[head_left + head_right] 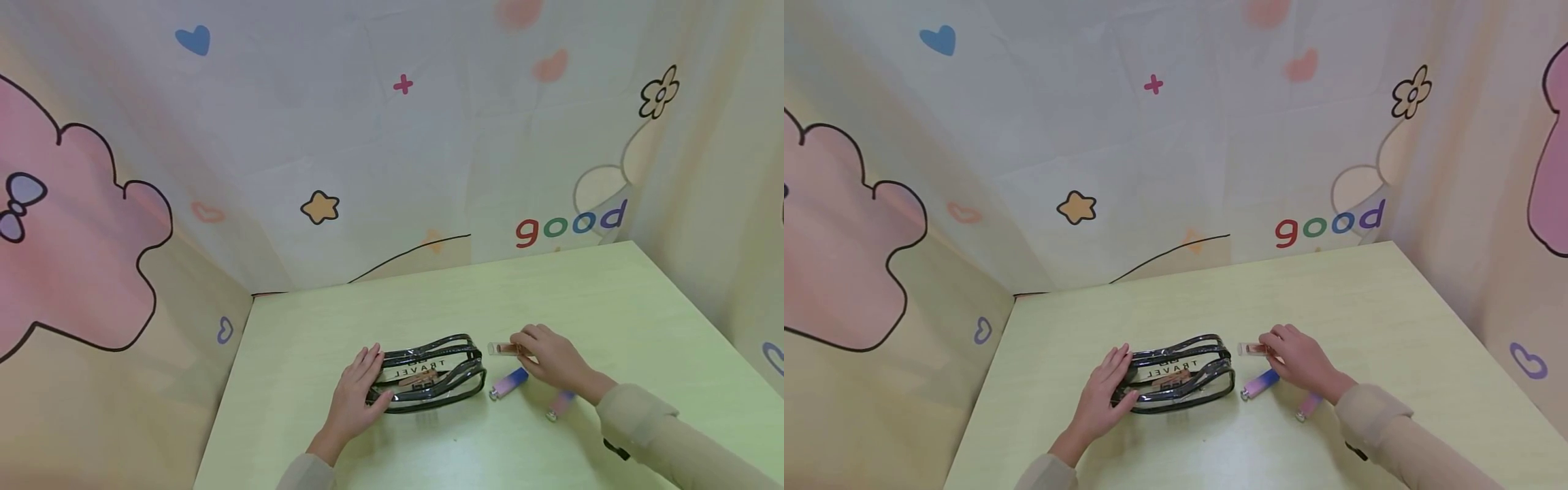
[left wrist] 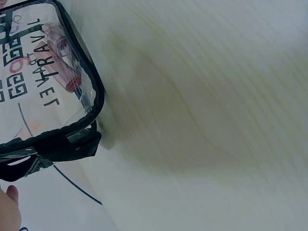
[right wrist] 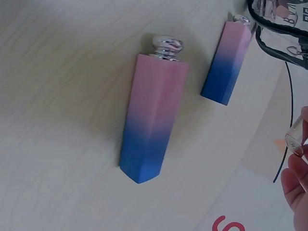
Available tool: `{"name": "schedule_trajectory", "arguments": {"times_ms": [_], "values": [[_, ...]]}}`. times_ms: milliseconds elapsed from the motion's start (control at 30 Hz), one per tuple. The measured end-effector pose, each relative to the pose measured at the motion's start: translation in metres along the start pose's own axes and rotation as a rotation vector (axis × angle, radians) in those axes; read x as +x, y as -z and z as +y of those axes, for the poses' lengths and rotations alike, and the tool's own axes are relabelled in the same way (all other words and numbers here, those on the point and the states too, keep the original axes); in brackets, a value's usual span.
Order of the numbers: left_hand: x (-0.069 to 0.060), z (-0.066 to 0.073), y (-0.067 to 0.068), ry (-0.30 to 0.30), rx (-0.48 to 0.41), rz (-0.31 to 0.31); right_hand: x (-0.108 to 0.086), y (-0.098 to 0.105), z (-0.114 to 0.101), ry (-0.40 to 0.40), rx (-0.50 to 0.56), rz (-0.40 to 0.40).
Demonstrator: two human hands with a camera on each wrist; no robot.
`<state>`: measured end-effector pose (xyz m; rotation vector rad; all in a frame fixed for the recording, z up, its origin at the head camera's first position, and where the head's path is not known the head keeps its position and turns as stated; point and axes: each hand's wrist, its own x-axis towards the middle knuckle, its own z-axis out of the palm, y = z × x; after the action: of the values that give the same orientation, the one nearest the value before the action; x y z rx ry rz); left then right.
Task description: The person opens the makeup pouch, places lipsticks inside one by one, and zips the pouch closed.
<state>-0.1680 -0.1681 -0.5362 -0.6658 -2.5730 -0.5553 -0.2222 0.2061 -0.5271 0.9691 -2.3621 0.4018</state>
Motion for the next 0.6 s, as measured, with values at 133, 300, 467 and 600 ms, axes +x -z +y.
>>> {"name": "schedule_trajectory", "arguments": {"times_ms": [133, 300, 467, 600], "values": [[0.001, 0.001, 0.002, 0.023, -0.018, -0.046, 0.011, 0.004, -0.004, 0.0, -0.008, -0.005], [0.001, 0.003, 0.005, 0.042, -0.018, -0.076, 0.025, 0.009, -0.011, 0.03, 0.023, 0.01], [0.002, 0.003, 0.006, 0.032, -0.022, -0.059, 0.038, 0.012, -0.018, 0.051, 0.049, 0.034], [0.0, 0.001, 0.002, 0.009, 0.003, -0.021, 0.048, 0.014, -0.025, 0.066, 0.065, 0.052]]}}
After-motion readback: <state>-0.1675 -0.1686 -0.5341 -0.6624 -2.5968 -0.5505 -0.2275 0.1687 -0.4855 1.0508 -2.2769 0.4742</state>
